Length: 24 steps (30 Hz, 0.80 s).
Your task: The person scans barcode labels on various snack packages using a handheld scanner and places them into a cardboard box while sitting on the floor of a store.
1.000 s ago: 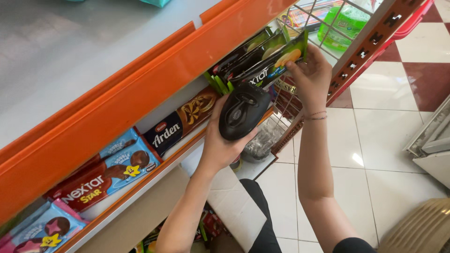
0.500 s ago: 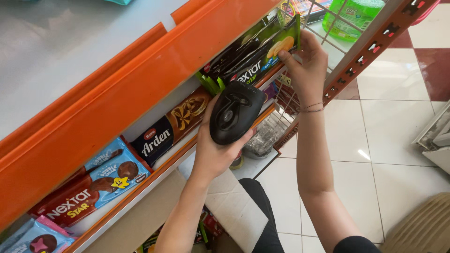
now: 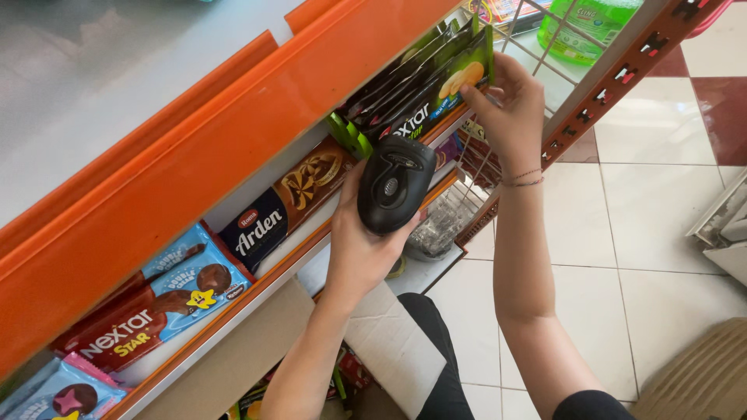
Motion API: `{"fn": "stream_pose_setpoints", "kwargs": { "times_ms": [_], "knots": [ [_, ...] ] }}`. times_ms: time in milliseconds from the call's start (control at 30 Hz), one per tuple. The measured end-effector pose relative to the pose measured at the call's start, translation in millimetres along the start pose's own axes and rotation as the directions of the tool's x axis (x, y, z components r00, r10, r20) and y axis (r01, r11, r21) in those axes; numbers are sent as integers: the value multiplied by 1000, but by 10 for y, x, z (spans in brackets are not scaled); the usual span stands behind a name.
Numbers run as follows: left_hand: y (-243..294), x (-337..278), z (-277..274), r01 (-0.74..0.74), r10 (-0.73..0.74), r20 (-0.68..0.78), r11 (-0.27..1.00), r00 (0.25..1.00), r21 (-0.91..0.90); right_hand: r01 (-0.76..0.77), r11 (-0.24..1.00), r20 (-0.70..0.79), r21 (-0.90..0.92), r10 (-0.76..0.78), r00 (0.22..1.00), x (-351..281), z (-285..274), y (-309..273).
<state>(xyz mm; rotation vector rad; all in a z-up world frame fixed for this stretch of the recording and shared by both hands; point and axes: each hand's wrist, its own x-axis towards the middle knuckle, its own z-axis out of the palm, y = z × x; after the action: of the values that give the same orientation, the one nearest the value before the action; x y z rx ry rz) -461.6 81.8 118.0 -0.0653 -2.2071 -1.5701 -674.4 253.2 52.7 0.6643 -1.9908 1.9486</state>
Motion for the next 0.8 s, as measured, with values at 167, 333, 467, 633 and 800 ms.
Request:
{"fn": "stream_pose_setpoints", "kwargs": {
  "times_ms": [167,333,467,633,800],
  "knots": [
    [-2,1,6,68,-68,-6,997,998,-30,-23,999,-157,-27,19,987,-84,120,93],
    [-14,4,-4,80,-81,-4,996,997,-35,-90,991,-191,96,107,976,-62,123,132],
    [-17,-17,-51,-76,74,30,993,997,90,-97,995,-222,-25,89,971,-82,134,115],
    [-4,-473,-259,-149,148,18,987,989,61,30,990,-323,-137,-73,943,-348,208,70],
    [-7,-1403,-643,55,-55,3,994,998,95,17,993,-297,-121,-52,953,-1260,292,-101]
  ]
}}
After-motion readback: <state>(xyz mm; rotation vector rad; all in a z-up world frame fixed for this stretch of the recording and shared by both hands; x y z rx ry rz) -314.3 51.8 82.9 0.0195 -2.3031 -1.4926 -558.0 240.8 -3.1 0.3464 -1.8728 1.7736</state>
